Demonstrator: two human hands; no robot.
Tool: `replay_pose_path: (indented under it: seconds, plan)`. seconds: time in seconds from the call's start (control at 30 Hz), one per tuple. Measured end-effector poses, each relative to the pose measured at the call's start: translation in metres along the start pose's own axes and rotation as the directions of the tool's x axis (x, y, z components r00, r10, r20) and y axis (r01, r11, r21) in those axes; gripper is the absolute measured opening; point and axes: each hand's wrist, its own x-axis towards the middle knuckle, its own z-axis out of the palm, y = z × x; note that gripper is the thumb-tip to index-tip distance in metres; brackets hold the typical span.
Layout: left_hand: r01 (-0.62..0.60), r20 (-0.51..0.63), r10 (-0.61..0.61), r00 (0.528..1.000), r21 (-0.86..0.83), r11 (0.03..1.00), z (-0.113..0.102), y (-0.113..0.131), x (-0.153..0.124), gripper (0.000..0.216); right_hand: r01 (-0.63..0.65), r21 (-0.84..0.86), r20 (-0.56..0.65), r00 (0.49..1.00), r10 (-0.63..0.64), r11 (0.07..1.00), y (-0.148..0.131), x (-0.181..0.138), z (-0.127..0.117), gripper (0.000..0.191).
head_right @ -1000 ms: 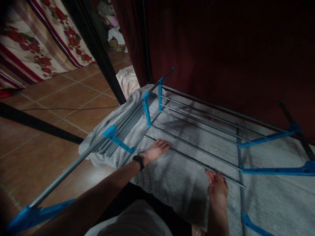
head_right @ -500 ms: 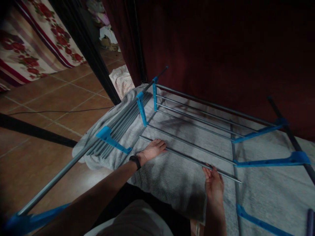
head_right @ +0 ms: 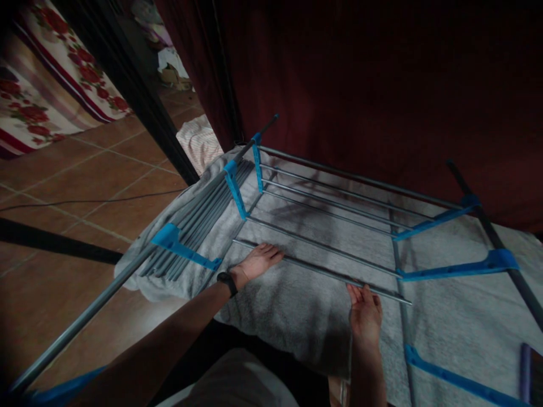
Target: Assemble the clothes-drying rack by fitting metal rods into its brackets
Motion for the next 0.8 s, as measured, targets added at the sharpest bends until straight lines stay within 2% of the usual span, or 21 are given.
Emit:
replay_pose_path:
  seconds: [0.1, 0.2, 0.43, 0.6, 0.8]
  plan:
    - [0.013, -0.004, -0.013, 1.000, -0.018, 1.000, 0.002, 0.000, 0.003, 0.024, 0.031, 0.016, 0.048, 0.998, -0.032, 0.999, 0.002, 0.001, -0.002, 0.037]
    - [0.037, -0.012, -0.038, 0.999, -0.039, 0.999, 0.006, 0.000, 0.005, 0.026, 0.065, 0.006, 0.088, 0.994, -0.065, 0.998, 0.006, 0.001, -0.002, 0.035]
    - [0.028, -0.091, -0.032, 0.995, -0.045, 0.999, 0.018, -0.010, -0.002, 0.036, 0.061, 0.007, -0.012, 0.998, -0.061, 0.998, 0.006, -0.015, 0.022, 0.045]
    - [0.023, -0.149, -0.035, 0.988, -0.078, 0.997, 0.034, -0.024, -0.002, 0.033, 0.005, 0.012, -0.086, 0.996, -0.004, 1.000, -0.003, -0.021, 0.041, 0.038]
    - [0.019, -0.233, -0.035, 0.972, -0.070, 0.997, 0.047, -0.036, -0.002, 0.033, -0.057, -0.001, -0.056, 0.997, 0.057, 0.998, -0.013, -0.021, 0.049, 0.037]
